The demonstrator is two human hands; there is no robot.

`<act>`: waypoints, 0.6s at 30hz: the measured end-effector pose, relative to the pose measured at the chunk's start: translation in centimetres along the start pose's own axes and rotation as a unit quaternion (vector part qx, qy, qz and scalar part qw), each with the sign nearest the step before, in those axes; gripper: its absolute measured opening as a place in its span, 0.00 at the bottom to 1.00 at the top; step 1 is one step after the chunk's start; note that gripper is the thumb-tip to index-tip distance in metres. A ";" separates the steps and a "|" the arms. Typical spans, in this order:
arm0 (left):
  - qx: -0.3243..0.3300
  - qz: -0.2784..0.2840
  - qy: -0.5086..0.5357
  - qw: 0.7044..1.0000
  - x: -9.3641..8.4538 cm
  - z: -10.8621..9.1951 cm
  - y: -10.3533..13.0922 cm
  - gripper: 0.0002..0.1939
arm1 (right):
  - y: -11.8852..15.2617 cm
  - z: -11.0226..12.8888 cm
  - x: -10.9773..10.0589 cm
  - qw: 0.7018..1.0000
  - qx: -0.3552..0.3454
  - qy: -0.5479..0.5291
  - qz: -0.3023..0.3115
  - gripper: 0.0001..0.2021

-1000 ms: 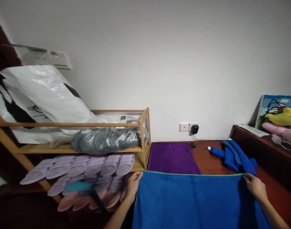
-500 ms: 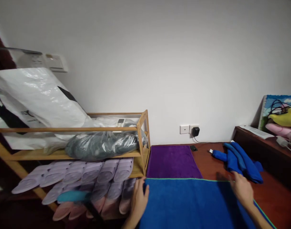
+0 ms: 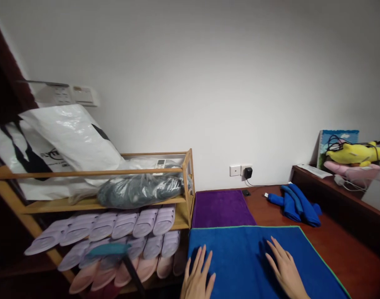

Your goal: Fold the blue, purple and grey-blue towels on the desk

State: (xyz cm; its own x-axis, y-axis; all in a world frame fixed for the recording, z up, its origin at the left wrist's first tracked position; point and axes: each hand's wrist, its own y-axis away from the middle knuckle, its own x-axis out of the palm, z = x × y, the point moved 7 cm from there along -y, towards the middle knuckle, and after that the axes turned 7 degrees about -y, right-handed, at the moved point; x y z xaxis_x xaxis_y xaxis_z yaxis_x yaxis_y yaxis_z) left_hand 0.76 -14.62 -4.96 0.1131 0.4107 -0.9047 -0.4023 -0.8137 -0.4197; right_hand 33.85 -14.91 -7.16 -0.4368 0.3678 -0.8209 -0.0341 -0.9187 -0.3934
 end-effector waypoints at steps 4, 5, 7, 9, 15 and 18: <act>-0.119 0.126 0.065 0.983 1.6 1.1 4.3 0.29 | 6.1 -0.4 -1.2 1.000 0.015 0.000 0.007 0.24; -0.141 0.149 0.088 0.975 2.1 1.2 5.4 0.29 | 7.3 -0.8 -1.2 1.000 0.024 0.004 0.014 0.24; -0.163 0.156 0.144 0.963 2.5 1.1 7.1 0.28 | 8.7 -1.7 -1.2 0.998 0.048 0.018 0.027 0.25; -0.165 0.124 0.207 0.956 2.2 0.9 7.8 0.27 | 9.2 -2.4 -1.3 0.996 0.068 0.037 0.034 0.28; -0.162 0.087 0.277 0.943 1.9 0.6 8.0 0.26 | 8.9 -3.0 -1.0 0.996 0.066 0.044 0.029 0.27; -0.160 0.107 0.228 0.955 1.4 0.7 8.0 0.27 | 9.1 -3.0 -1.4 0.998 0.055 0.016 0.027 0.25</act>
State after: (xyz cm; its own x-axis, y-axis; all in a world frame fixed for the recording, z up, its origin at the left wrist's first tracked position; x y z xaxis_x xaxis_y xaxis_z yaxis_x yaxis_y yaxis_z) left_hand -3.00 -20.29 -9.55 0.4715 0.0583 -0.8800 -0.1715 -0.9727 -0.1563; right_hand 36.89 -23.32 -10.84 -0.4125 0.3205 -0.8527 -0.1107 -0.9468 -0.3023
